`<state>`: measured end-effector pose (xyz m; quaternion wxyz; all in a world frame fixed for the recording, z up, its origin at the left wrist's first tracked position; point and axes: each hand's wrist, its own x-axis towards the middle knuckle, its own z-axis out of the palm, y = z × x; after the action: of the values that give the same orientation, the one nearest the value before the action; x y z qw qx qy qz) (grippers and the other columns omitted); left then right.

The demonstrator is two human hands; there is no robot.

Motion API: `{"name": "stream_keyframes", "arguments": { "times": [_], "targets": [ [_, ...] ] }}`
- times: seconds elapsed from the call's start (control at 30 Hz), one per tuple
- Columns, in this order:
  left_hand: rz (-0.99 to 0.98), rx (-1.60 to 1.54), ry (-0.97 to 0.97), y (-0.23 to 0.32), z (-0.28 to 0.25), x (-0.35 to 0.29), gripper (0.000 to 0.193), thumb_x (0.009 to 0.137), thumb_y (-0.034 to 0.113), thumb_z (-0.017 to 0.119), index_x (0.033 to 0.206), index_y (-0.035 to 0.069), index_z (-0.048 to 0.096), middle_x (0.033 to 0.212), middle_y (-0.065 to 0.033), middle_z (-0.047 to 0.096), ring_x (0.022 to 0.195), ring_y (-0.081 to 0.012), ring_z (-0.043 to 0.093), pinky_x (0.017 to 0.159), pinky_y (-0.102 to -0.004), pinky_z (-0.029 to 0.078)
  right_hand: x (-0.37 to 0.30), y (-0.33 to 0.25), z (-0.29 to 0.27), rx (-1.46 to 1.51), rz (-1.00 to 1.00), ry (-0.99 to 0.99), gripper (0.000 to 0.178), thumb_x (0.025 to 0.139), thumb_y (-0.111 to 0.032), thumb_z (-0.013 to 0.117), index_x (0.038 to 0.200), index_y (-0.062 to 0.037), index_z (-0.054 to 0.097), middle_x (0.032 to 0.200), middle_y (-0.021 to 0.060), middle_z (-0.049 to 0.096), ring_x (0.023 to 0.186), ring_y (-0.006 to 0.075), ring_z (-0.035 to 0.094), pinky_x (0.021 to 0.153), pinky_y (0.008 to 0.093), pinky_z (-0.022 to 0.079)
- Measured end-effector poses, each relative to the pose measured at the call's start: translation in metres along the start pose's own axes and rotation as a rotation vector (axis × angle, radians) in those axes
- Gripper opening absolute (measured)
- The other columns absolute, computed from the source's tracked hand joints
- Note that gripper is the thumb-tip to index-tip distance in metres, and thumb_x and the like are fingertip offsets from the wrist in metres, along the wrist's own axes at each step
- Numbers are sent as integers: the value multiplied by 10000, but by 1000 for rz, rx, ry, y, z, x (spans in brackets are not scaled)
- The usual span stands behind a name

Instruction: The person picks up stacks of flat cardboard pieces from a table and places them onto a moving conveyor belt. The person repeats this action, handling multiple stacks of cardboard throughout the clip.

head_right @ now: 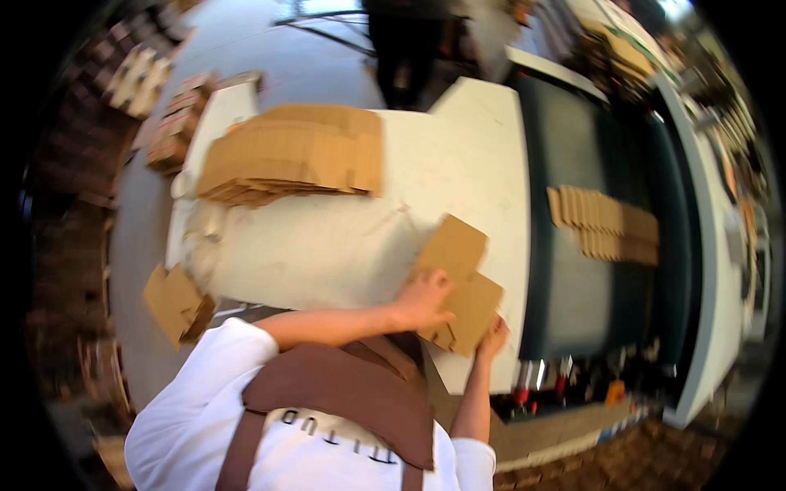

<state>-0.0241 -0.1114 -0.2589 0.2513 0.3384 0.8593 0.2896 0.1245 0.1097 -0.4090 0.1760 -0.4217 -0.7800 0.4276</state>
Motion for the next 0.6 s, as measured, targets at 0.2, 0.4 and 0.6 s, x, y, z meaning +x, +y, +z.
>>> {"name": "stream_keyframes", "arguments": {
  "times": [0.2,0.4,0.6],
  "targets": [
    [16,-60,82,-3,-1,-11,638,811,451,627,1283,58,454,1283,-158,399,1166,-357,445,956,-438,416,17,11,-8,116,363,-205,330,890,-319,629,973,-2,590,744,103,627,591,158,579,487,261,444],
    [-102,-263,174,-42,-32,-20,751,828,574,560,1288,-10,457,1298,-228,452,1214,-360,440,1022,-442,359,9,-130,-42,183,-36,-453,190,895,-205,625,872,-19,594,728,-6,553,652,61,498,582,223,451],
    [-275,-1016,-172,-94,-81,-34,873,885,611,474,1485,76,134,1473,-92,309,1359,-202,274,1091,-355,263,-27,-204,44,334,-47,-869,647,941,-428,500,1414,-24,322,1330,176,483,1205,247,488,1003,351,381]
  ]
}}
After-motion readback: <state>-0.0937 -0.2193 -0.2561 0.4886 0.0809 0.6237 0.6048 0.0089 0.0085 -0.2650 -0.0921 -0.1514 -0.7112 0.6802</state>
